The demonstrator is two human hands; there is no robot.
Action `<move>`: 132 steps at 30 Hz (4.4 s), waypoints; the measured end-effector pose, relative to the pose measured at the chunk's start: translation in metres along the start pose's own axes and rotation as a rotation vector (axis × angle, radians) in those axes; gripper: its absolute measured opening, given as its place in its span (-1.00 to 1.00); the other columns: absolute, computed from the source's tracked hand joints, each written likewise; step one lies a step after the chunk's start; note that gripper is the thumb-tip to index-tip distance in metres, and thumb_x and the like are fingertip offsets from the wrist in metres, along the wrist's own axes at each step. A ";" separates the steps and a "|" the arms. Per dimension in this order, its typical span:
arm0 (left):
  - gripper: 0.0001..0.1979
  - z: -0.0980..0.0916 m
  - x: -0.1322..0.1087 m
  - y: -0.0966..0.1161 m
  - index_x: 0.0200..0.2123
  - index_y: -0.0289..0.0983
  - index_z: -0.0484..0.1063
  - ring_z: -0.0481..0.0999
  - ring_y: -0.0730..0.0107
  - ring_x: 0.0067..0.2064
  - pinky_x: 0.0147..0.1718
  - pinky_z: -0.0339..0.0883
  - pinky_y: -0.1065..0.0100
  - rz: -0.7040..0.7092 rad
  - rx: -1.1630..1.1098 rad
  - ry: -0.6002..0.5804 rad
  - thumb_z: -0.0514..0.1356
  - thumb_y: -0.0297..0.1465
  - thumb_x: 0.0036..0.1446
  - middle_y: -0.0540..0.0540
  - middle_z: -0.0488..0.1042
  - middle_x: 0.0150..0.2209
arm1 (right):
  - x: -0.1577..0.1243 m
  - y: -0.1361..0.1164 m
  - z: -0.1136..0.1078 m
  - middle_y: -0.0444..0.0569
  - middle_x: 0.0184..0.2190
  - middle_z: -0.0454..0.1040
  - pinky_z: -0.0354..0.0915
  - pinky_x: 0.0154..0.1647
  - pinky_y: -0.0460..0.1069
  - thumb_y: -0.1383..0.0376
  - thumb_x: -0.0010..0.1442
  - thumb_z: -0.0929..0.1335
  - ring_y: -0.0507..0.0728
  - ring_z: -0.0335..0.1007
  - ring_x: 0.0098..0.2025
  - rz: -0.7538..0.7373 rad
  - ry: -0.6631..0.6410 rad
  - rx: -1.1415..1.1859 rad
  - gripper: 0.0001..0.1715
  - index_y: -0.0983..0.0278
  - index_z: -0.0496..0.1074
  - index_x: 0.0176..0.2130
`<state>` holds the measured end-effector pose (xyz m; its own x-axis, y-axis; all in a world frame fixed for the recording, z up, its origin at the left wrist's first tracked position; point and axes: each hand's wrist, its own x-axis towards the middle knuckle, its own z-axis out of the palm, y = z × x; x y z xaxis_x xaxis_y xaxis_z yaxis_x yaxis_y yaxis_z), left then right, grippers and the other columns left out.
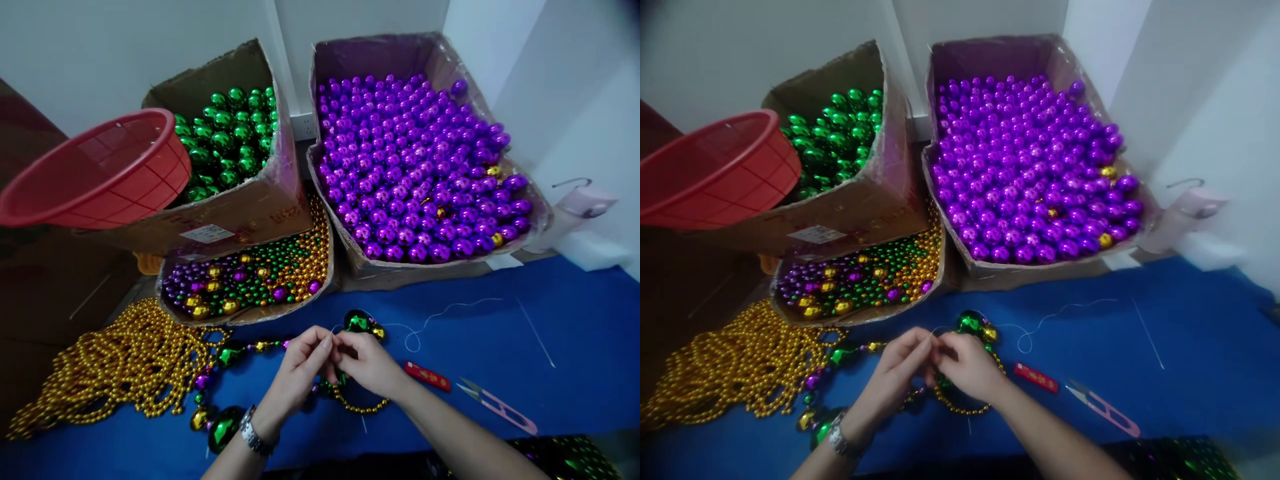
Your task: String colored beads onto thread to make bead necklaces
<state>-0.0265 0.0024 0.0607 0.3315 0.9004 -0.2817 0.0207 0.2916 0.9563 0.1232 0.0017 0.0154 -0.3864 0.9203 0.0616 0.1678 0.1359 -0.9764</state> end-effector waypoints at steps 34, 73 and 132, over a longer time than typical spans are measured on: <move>-0.82 0.007 0.001 -0.012 -0.32 -0.31 0.39 0.44 0.49 -0.47 -0.40 0.34 0.41 0.008 -0.264 0.119 0.18 -0.30 0.13 -0.02 0.43 -0.45 | -0.017 -0.005 -0.011 -0.08 -0.30 0.45 0.31 -0.26 -0.04 0.38 0.23 0.26 0.07 0.40 -0.27 -0.091 0.250 -0.258 -0.80 0.20 0.38 -0.13; -0.82 0.009 -0.001 -0.005 -0.42 -0.30 0.24 0.40 0.34 -0.31 -0.48 0.29 0.40 0.139 -0.412 -0.086 0.07 -0.33 0.20 -0.22 0.45 -0.21 | -0.020 0.008 -0.028 -0.33 -0.63 -0.01 0.33 -0.36 -0.10 0.26 0.18 0.32 -0.10 0.01 -0.61 0.212 0.360 1.333 -0.83 0.22 0.23 -0.40; -0.79 0.012 0.007 -0.004 -0.19 -0.24 0.43 0.39 0.21 -0.16 -0.14 0.22 0.29 0.510 0.720 0.026 0.20 -0.32 0.08 -0.15 0.47 -0.22 | -0.042 -0.042 -0.060 -0.18 -0.48 0.30 0.26 -0.33 -0.08 0.16 0.29 0.23 0.00 0.31 -0.40 0.092 0.273 0.269 -0.79 0.22 0.36 -0.24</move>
<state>-0.0132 0.0035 0.0557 0.4410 0.8750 0.1999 0.4682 -0.4143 0.7805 0.1868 -0.0207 0.0659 -0.1193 0.9928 -0.0108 -0.0669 -0.0189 -0.9976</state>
